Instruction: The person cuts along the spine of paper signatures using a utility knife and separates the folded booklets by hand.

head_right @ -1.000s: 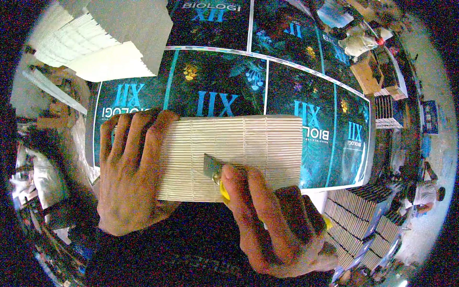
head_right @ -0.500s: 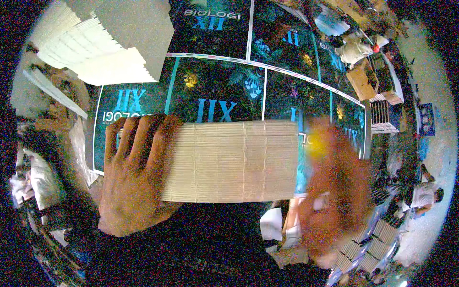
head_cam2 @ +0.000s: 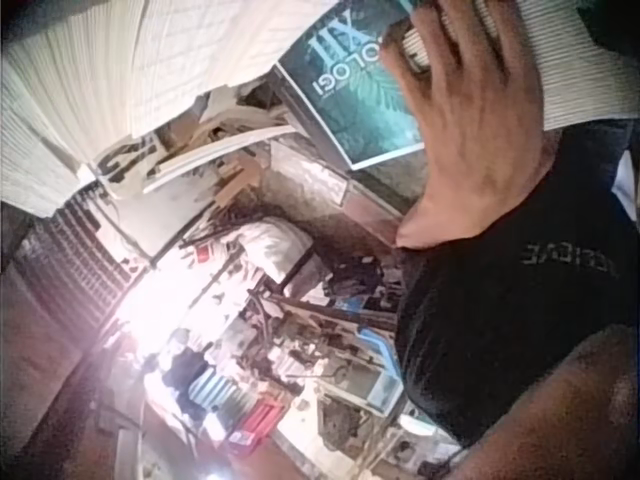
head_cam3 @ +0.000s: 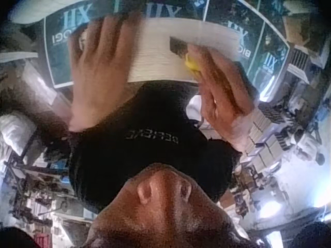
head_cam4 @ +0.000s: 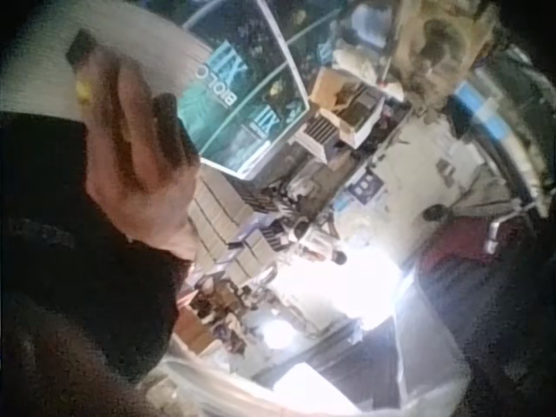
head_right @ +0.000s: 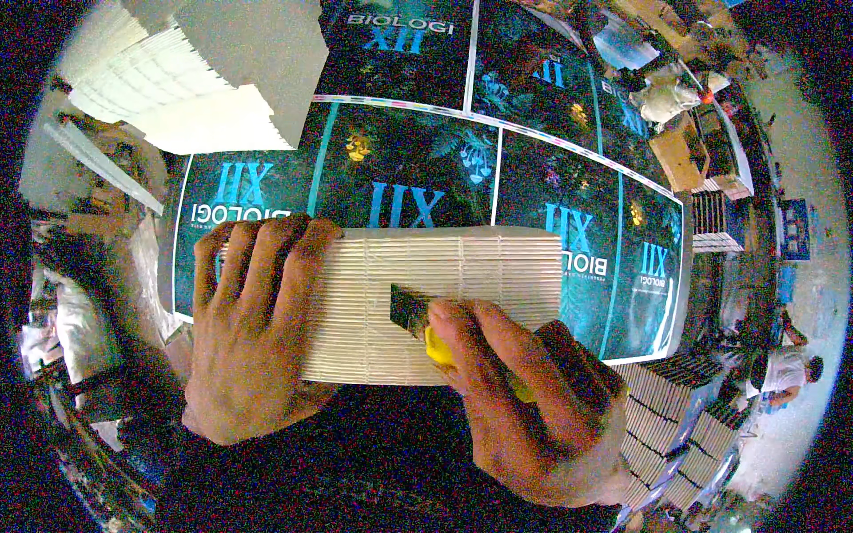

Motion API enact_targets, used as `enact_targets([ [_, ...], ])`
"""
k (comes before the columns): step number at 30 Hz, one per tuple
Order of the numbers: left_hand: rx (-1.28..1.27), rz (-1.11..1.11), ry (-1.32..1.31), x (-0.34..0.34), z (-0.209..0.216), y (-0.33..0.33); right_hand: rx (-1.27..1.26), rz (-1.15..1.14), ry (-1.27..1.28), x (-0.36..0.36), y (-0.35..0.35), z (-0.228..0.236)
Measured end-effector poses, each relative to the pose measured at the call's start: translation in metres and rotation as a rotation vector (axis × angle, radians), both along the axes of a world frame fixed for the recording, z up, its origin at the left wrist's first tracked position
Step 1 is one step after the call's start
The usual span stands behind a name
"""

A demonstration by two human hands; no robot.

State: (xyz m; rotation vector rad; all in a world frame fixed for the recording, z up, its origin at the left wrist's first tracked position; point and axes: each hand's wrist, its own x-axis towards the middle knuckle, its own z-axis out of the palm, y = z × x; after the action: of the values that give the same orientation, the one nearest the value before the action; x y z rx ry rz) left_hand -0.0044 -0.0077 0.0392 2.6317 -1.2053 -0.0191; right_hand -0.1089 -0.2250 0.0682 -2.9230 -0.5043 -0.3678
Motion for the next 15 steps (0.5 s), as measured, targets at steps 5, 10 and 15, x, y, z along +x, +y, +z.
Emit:
enact_targets([
  [5,0.008,-0.001,0.003,0.000,-0.002,0.000,0.072,-0.108,0.058,-0.009,0.012,0.000],
  [10,-0.017,0.002,-0.010,-0.001,-0.004,-0.001,-0.058,-0.126,-0.010,-0.009,0.012,-0.012],
  [15,-0.009,0.002,0.004,0.000,-0.001,0.000,-0.097,-0.126,-0.022,-0.011,0.015,-0.007],
])
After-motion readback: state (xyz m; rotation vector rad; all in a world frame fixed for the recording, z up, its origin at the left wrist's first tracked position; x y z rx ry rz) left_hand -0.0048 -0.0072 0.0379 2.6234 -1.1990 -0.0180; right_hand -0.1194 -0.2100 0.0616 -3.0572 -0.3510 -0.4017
